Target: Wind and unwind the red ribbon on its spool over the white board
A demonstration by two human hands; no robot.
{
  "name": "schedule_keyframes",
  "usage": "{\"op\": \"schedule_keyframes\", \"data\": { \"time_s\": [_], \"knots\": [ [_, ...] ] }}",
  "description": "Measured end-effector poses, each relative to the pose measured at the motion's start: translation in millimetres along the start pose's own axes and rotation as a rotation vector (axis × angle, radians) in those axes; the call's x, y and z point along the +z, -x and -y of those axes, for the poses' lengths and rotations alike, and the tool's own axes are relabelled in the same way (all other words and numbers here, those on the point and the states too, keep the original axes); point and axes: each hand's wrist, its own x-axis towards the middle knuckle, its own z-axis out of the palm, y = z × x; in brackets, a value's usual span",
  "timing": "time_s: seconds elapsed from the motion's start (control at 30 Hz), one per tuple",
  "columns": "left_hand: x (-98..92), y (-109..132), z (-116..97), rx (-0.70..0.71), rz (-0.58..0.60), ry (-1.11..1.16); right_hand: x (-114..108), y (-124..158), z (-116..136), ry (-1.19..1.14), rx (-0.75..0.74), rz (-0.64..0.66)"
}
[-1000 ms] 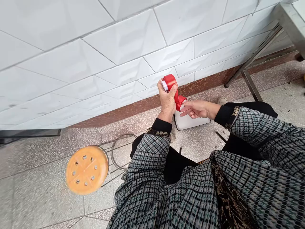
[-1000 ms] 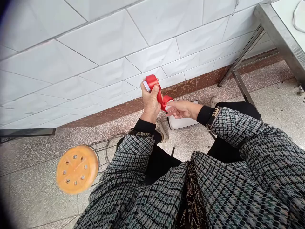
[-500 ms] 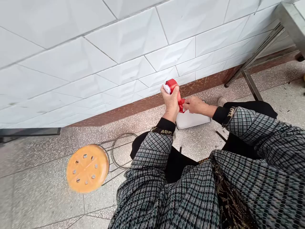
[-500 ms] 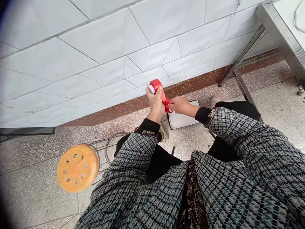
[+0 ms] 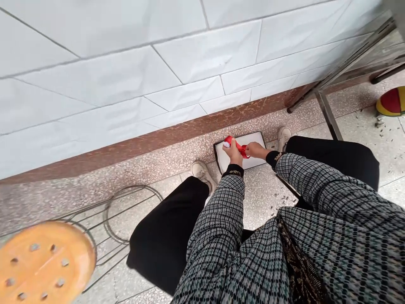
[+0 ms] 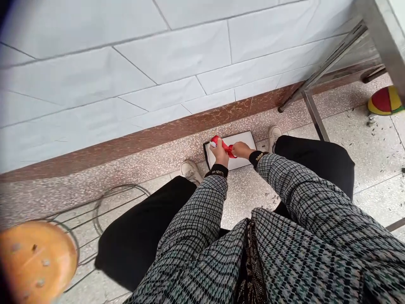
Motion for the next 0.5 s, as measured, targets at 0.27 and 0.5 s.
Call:
{"op": "schedule_keyframes", "data": {
  "time_s": [0.27,0.5],
  "knots": [
    [-9.7,-43.6,63.3,-0.080,0.073,-0.122,40.5,-70.4,-22.5,0.058,0.031,0.134],
    [-18.8,-52.9,82.3,-0.134,0.173,-0.205,62.8,-93.0,-28.5,-0.045,0.052,0.202]
  ]
}}
